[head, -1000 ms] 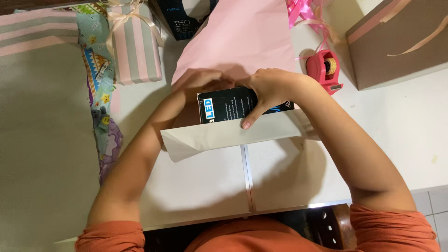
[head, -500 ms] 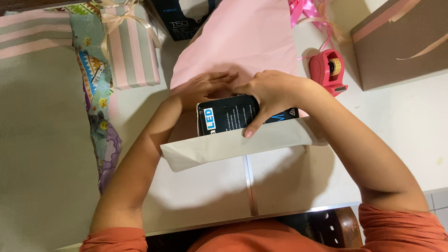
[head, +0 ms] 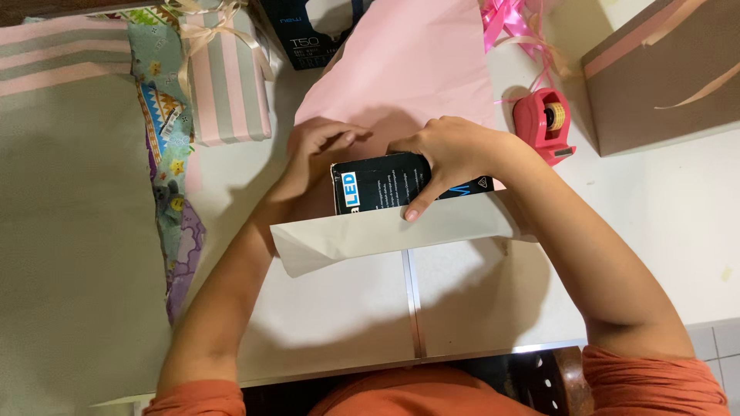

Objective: The person wraps a rectangular box with striped wrapping paper on a white table. They fold the paper around the box, secure it with tape from a pink dispenser, and fold the ends to complete the package.

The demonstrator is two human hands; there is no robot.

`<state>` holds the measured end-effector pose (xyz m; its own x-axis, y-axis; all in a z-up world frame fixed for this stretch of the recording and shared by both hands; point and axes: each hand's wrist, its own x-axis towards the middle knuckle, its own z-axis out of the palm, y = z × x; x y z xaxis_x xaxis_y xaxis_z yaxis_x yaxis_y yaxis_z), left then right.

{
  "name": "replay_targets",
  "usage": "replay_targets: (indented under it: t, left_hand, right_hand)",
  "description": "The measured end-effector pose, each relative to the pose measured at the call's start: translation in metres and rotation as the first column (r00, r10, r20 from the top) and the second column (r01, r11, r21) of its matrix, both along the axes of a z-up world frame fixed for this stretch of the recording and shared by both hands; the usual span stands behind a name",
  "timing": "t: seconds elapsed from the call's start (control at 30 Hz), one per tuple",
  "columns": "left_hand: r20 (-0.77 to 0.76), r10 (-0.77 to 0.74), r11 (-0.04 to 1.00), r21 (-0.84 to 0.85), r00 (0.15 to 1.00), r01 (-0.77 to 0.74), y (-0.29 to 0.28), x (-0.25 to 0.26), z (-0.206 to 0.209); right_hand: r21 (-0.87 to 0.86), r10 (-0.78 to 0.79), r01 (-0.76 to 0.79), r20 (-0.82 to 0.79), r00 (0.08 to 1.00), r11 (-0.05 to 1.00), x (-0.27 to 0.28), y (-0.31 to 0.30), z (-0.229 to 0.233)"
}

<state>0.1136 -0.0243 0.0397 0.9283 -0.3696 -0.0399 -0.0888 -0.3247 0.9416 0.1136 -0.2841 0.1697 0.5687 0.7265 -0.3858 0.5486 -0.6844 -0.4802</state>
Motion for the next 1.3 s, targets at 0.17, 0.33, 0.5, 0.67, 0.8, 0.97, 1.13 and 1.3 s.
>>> replay_targets:
  t: [0.17,0.33,0.5,0.67,0.8,0.97,1.13,1.3]
  left_hand:
    - [-0.039,-0.304,0.907,-0.318,0.952,0.277,0.039,-0.034,0.020]
    - [-0.384,-0.333,0.883,-0.448,0.861,0.142,0.039,-0.069,0.029]
    - [-0.643,-0.279,0.718,-0.633,0.713,-0.290,0.014,-0.073,0.020]
    - [-0.556,-0.259,0.805,-0.576,0.790,-0.142,0.019,-0.083,0.018]
    - [-0.542,-0.236,0.814,-0.564,0.806,-0.141,0.021,-0.083,0.020]
    - [-0.367,-0.172,0.922,-0.387,0.914,0.018,0.023,-0.082,0.035]
    - [-0.067,-0.101,0.995,0.000,0.993,0.102,0.032,-0.073,0.057]
    - [0.057,0.137,0.987,0.078,0.989,-0.141,0.067,-0.076,0.077]
  right_hand:
    - [0.028,0.016,-0.017,0.016,1.000,0.999,0.000,-0.001,-0.002]
    - [0.013,0.014,-0.014,0.018,1.000,1.000,0.000,0.000,0.000]
    - [-0.007,-0.008,0.008,0.017,1.000,1.000,-0.003,0.000,0.002]
    - [-0.014,-0.015,0.015,0.016,1.000,1.000,-0.005,0.001,0.002]
    - [-0.027,-0.015,0.016,0.017,1.000,1.000,-0.004,0.000,0.001]
    - [0.013,-0.022,0.021,0.034,0.999,1.000,-0.005,-0.001,-0.001]
    - [0.010,-0.032,0.032,0.029,0.999,0.999,-0.006,-0.003,-0.002]
    - [0.028,-0.022,0.022,0.031,0.999,0.999,-0.006,-0.003,-0.002]
